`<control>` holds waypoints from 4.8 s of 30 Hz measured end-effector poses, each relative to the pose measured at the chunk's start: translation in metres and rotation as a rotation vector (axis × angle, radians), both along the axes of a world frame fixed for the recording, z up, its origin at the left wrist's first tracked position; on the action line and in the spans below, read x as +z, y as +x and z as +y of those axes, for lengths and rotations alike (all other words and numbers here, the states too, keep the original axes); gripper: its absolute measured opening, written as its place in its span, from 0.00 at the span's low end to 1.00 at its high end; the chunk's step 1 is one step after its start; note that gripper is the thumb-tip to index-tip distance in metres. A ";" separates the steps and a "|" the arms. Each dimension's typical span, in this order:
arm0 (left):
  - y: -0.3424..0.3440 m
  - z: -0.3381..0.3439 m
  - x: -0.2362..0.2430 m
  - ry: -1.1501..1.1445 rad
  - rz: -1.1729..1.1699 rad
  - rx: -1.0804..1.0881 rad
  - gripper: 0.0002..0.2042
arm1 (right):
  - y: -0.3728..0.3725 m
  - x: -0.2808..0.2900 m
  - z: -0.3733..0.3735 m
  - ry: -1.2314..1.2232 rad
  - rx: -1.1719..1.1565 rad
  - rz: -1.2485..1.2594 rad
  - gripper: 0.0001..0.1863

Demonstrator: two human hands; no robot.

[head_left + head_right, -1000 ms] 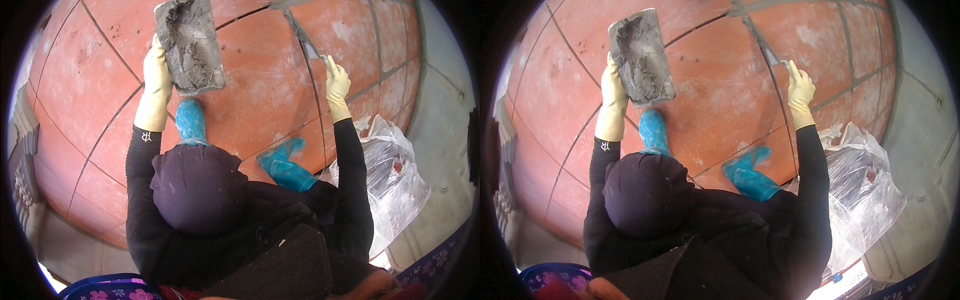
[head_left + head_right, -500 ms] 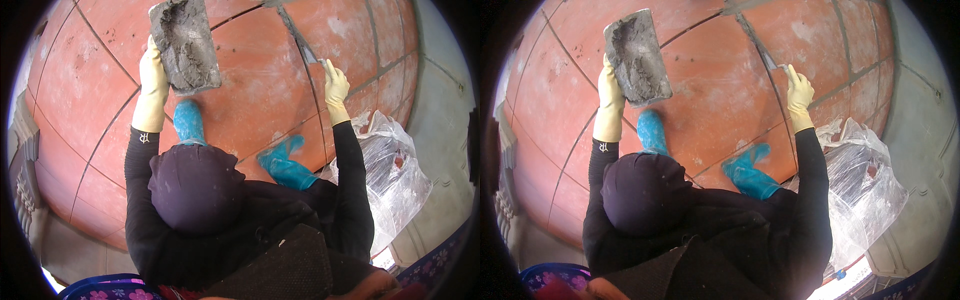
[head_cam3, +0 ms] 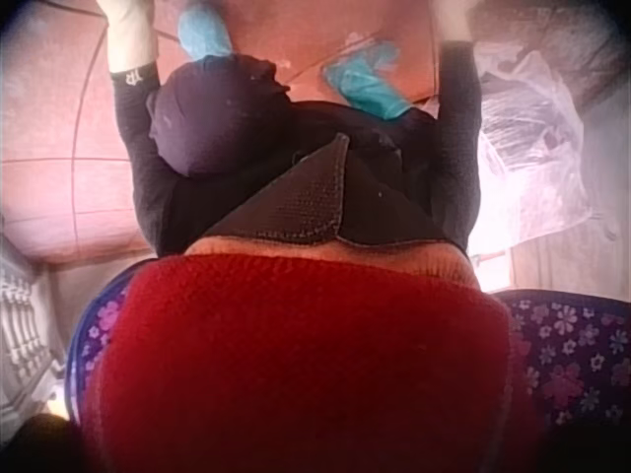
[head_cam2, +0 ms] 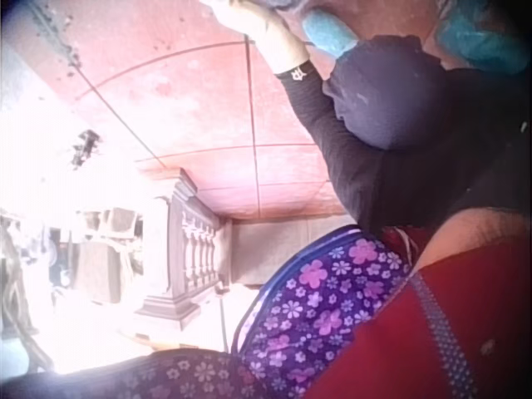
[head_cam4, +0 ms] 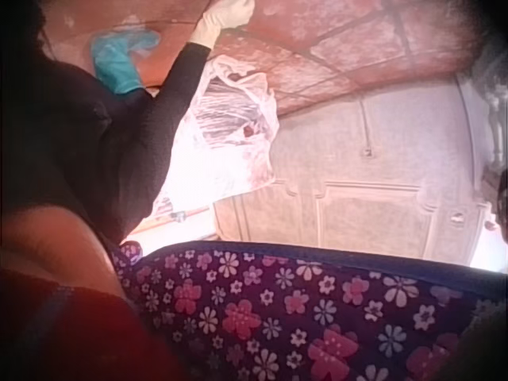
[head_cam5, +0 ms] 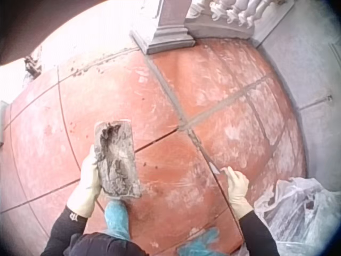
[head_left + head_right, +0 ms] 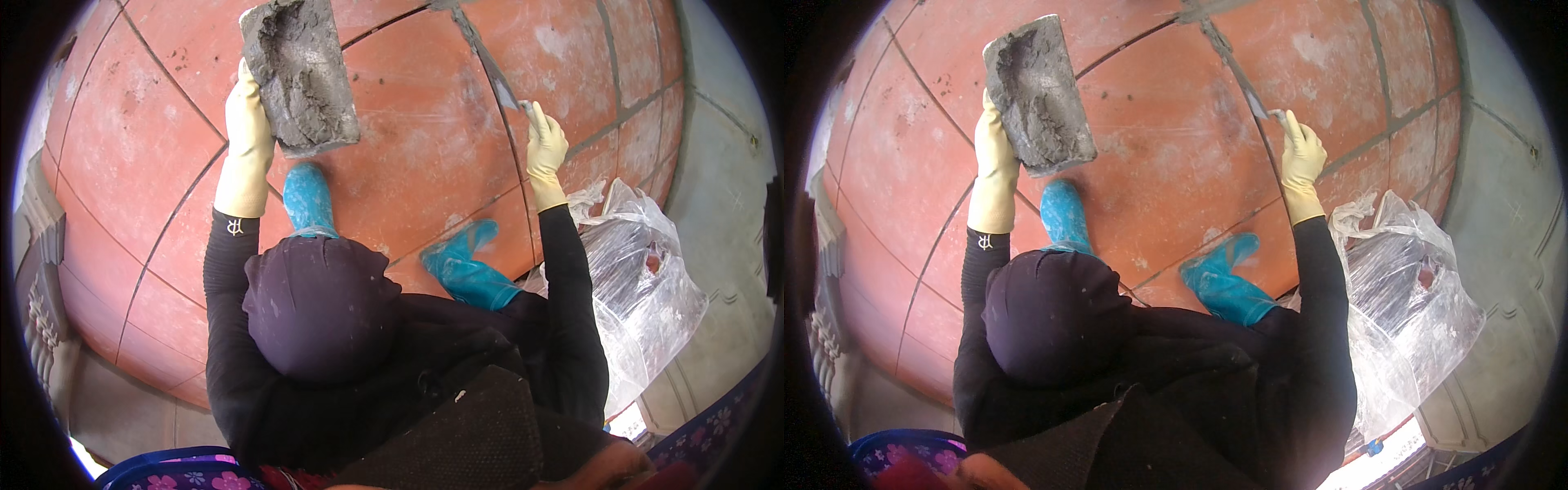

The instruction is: The person applies gray grout into the joints between red floor tiles using a trowel and a smaller hand tool. They repeatedly scoop grout from the trowel and press it into the gaps, smoothing the surface as they work across multiple tile intersections.

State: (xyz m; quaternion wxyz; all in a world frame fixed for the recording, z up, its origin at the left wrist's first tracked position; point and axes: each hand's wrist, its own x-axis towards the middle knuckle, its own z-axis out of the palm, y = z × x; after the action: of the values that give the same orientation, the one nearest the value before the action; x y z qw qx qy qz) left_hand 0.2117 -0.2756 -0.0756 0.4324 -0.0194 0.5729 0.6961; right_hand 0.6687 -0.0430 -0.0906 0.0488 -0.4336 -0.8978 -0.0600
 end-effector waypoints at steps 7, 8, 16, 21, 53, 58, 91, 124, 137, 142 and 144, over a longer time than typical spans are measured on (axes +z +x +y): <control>-0.001 0.001 0.002 -0.027 0.007 -0.062 0.26 | -0.046 -0.012 0.020 0.095 0.041 -0.113 0.28; -0.001 -0.001 0.002 -0.029 0.012 -0.057 0.26 | -0.051 -0.014 0.025 0.092 0.027 -0.107 0.28; -0.003 -0.004 -0.001 -0.047 -0.043 -0.031 0.28 | -0.062 -0.013 0.046 0.021 -0.050 -0.090 0.29; 0.000 -0.003 -0.006 -0.021 -0.041 0.007 0.30 | -0.066 -0.019 0.046 -0.109 -0.108 0.052 0.28; -0.001 -0.007 -0.006 -0.035 -0.017 -0.021 0.28 | -0.034 -0.049 0.062 -0.035 -0.041 0.143 0.30; -0.003 -0.006 -0.007 0.039 -0.050 0.052 0.27 | -0.028 -0.058 0.066 -0.199 -0.133 0.382 0.31; 0.000 -0.009 -0.006 -0.003 -0.053 0.014 0.27 | -0.068 -0.030 0.049 0.060 0.006 -0.090 0.30; -0.001 -0.009 -0.019 0.014 -0.106 0.025 0.26 | -0.066 -0.039 0.061 -0.054 -0.165 -0.171 0.24; -0.005 0.002 -0.035 -0.023 -0.197 0.128 0.24 | -0.047 0.080 0.078 -0.047 0.007 0.098 0.23; 0.002 0.016 -0.037 0.052 -0.188 0.174 0.26 | -0.030 0.129 0.081 -0.339 -0.129 -0.051 0.18; 0.003 0.021 -0.031 -0.020 -0.152 0.114 0.27 | -0.020 0.119 0.070 -0.595 -0.280 -0.018 0.19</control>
State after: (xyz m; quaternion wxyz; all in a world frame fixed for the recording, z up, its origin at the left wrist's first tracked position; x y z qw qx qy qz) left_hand 0.2149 -0.2543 -0.1068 0.4340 -0.1089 0.5434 0.7102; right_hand 0.6485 0.0275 0.0288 -0.0966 -0.5477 -0.8079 0.1947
